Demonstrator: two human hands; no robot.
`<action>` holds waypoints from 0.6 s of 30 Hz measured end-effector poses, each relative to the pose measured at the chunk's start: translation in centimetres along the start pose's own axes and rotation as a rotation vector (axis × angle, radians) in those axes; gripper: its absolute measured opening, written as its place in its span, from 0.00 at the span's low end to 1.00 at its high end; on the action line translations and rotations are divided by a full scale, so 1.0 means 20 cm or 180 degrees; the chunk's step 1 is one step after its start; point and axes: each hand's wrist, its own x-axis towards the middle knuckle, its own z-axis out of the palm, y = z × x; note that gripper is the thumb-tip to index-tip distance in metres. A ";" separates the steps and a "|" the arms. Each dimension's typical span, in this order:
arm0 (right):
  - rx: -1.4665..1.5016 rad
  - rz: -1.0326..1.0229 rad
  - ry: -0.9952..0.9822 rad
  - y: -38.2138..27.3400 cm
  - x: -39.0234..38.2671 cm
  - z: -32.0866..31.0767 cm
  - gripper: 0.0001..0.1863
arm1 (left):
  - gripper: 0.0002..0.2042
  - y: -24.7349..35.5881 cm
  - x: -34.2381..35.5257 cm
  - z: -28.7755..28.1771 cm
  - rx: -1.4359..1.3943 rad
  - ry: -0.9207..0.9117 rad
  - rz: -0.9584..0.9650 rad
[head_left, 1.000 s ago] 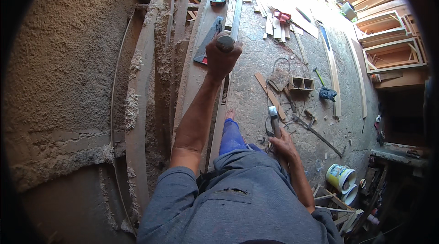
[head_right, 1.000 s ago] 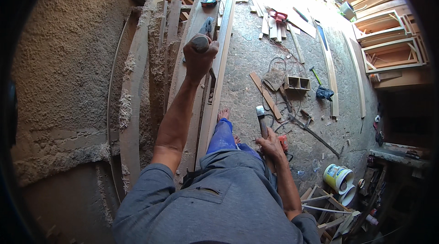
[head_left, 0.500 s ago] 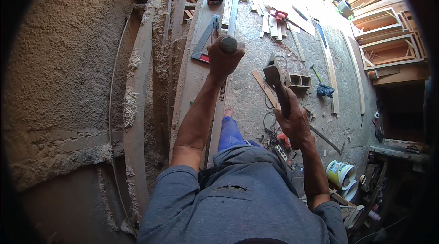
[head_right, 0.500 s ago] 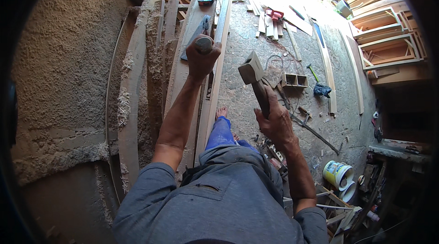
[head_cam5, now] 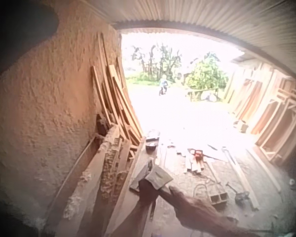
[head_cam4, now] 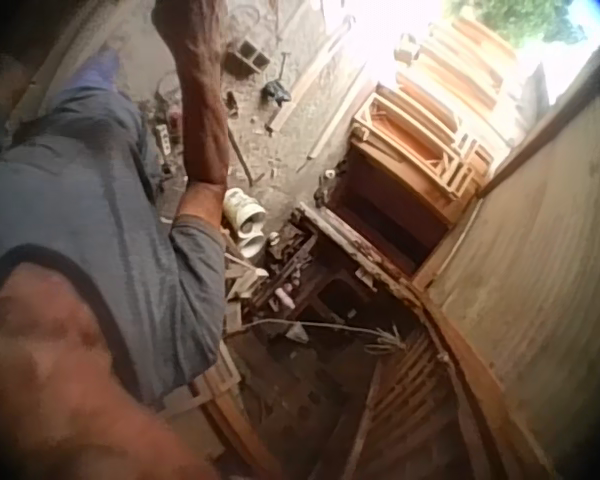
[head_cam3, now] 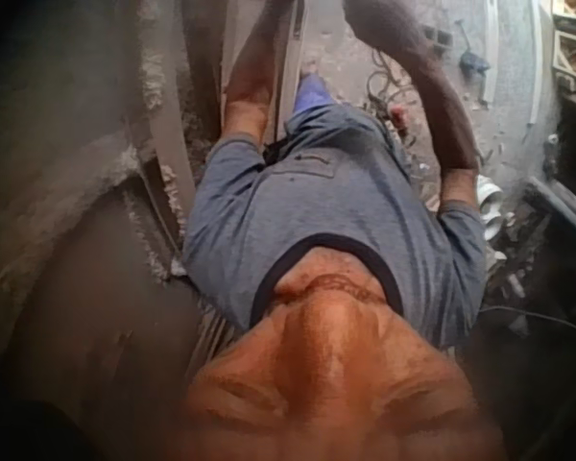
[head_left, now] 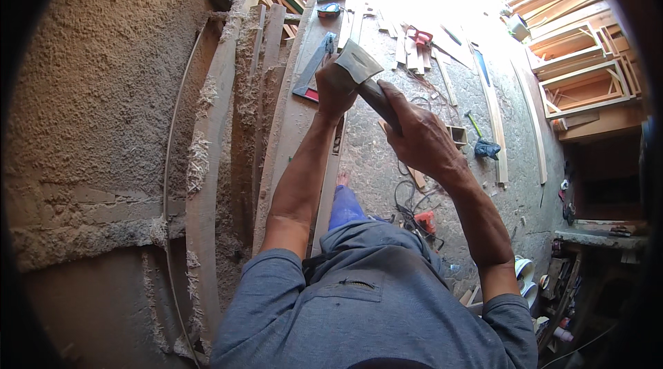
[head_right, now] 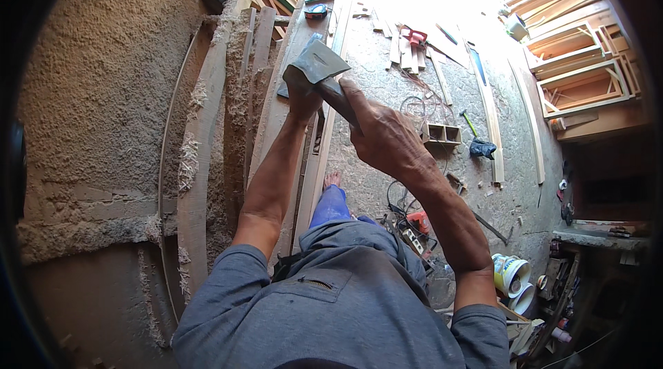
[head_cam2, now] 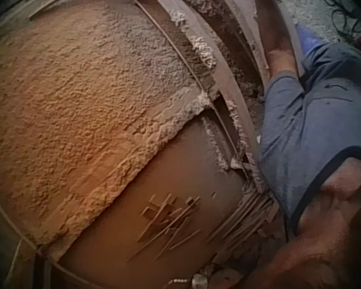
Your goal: The person uses a chisel and mallet to carve a groove into a long wooden plank. They repeatedly position the chisel and strike it with the mallet to remove wood shavings along the plank's length.
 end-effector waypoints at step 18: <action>0.0018 0.0247 0.0018 0.04 0.03 0.04 0.36 | 0.14 0.09 -0.03 0.04 -0.0915 0.0322 -0.1651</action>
